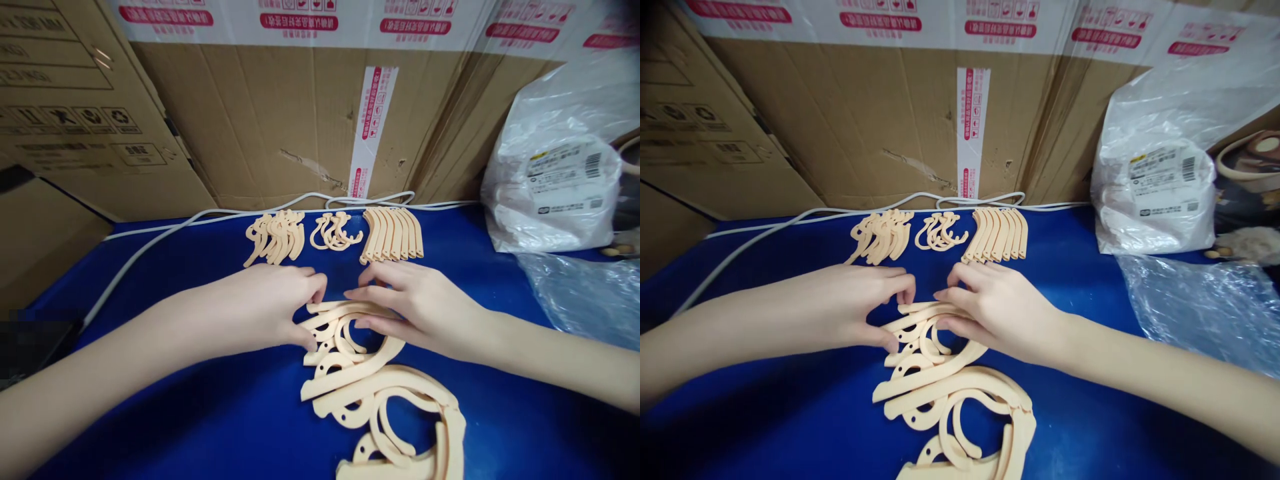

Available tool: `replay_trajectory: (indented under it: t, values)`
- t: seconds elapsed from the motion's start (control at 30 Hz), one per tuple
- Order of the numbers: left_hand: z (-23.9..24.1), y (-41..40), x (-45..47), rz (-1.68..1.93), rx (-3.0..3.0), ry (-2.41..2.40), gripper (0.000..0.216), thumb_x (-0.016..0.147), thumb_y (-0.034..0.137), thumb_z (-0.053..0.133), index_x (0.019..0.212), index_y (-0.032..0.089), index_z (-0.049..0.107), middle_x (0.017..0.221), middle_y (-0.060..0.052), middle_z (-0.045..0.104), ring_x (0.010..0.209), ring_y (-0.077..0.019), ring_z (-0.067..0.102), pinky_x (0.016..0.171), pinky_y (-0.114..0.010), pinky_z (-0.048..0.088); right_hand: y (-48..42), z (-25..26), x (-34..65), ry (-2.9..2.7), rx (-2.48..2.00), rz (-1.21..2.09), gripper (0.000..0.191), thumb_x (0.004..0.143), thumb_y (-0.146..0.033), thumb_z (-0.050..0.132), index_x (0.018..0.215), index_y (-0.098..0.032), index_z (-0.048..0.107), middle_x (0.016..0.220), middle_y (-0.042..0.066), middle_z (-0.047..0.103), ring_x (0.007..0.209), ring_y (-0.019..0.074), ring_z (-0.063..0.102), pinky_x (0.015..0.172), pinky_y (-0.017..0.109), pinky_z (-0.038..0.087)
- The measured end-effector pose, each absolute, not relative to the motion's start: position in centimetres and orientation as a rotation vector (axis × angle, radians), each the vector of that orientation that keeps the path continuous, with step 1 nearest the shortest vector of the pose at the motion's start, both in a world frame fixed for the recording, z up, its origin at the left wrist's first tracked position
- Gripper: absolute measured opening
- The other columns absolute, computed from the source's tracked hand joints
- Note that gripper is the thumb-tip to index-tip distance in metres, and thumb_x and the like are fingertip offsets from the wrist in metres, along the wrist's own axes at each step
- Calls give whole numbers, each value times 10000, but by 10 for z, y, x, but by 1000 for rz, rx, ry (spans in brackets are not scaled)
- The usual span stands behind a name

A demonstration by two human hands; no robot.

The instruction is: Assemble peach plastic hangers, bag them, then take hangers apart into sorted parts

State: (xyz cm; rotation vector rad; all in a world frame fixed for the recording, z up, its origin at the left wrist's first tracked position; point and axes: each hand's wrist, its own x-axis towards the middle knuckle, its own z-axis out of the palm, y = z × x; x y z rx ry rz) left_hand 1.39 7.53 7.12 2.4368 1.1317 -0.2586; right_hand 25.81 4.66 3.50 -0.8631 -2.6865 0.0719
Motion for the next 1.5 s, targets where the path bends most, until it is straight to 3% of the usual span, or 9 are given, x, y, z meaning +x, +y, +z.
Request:
replay_trajectory:
  t: [0.13, 0.37, 0.6, 0.73, 0.87, 1.03, 1.1, 1.3, 1.5]
  values:
    - [66, 74, 6, -189, 2354, 1164, 125, 914, 365, 630, 935, 243, 647, 867, 12, 705, 710, -175, 610, 610, -274, 368, 58, 28, 247, -2692, -832, 160, 371, 1025, -398, 514, 1156, -119, 720, 1034, 112, 674, 834, 214, 677, 715, 341, 534]
    - [61, 90, 6, 118, 2257, 1149, 227, 966, 377, 469, 910, 222, 625, 853, -4, 683, 773, -182, 601, 689, -294, 413, 73, 35, 236, -2610, -1039, 420, 183, 985, -307, 594, 1000, -161, 703, 827, 32, 697, 721, 166, 640, 658, 280, 451]
    - [57, 99, 22, 543, 1527, 1213, 351, 804, 432, 706, 1055, 188, 686, 959, -33, 710, 737, -142, 546, 619, -252, 369, 84, 58, 243, -2301, -1078, 679, 204, 961, -357, 593, 1065, -183, 615, 744, -13, 656, 601, 126, 580, 523, 228, 413]
    - [62, 95, 32, 674, 1515, 1223, 280, 882, 428, 619, 927, 179, 739, 894, -33, 673, 698, -138, 470, 592, -260, 311, 84, 64, 245, -2330, -1107, 477, 190, 986, -316, 509, 1109, -191, 582, 734, -6, 670, 572, 140, 573, 519, 250, 392]
    - [70, 93, 45, 863, 1755, 1184, 305, 963, 335, 482, 716, 183, 577, 687, 5, 503, 655, -143, 429, 605, -269, 314, 85, 66, 242, -2356, -1155, -98, 216, 1017, -343, 442, 1030, -186, 591, 737, 43, 697, 580, 176, 606, 538, 285, 356]
    - [74, 90, 53, 892, 2121, 1233, 345, 1046, 339, 336, 757, 205, 469, 721, -4, 520, 656, -155, 462, 642, -292, 322, 89, 66, 237, -2418, -1251, -533, 241, 976, -197, 381, 948, -164, 618, 742, 125, 713, 636, 237, 656, 495, 313, 275]
    - [76, 87, 55, 823, 2286, 1411, 315, 1046, 348, 350, 800, 209, 487, 688, 0, 496, 620, -160, 450, 622, -304, 278, 95, 68, 238, -2468, -1285, -361, 209, 918, -151, 394, 881, -167, 600, 647, 104, 671, 539, 213, 606, 474, 307, 281]
    - [81, 111, 20, 746, 2218, 1551, 349, 1017, 427, 341, 763, 217, 455, 665, 4, 478, 636, -164, 463, 639, -298, 326, 115, 78, 261, -2112, -1205, 1085, 259, 967, -284, 409, 796, -199, 583, 573, 14, 581, 456, 133, 497, 449, 252, 403]
    - [52, 174, -39, 465, 2050, 1644, 327, 882, 451, 438, 654, 223, 495, 585, 4, 474, 557, -165, 450, 582, -294, 341, 113, 80, 268, -1708, -1104, 1465, 223, 977, -318, 460, 934, -173, 624, 559, -28, 437, 437, 110, 332, 367, 245, 274]
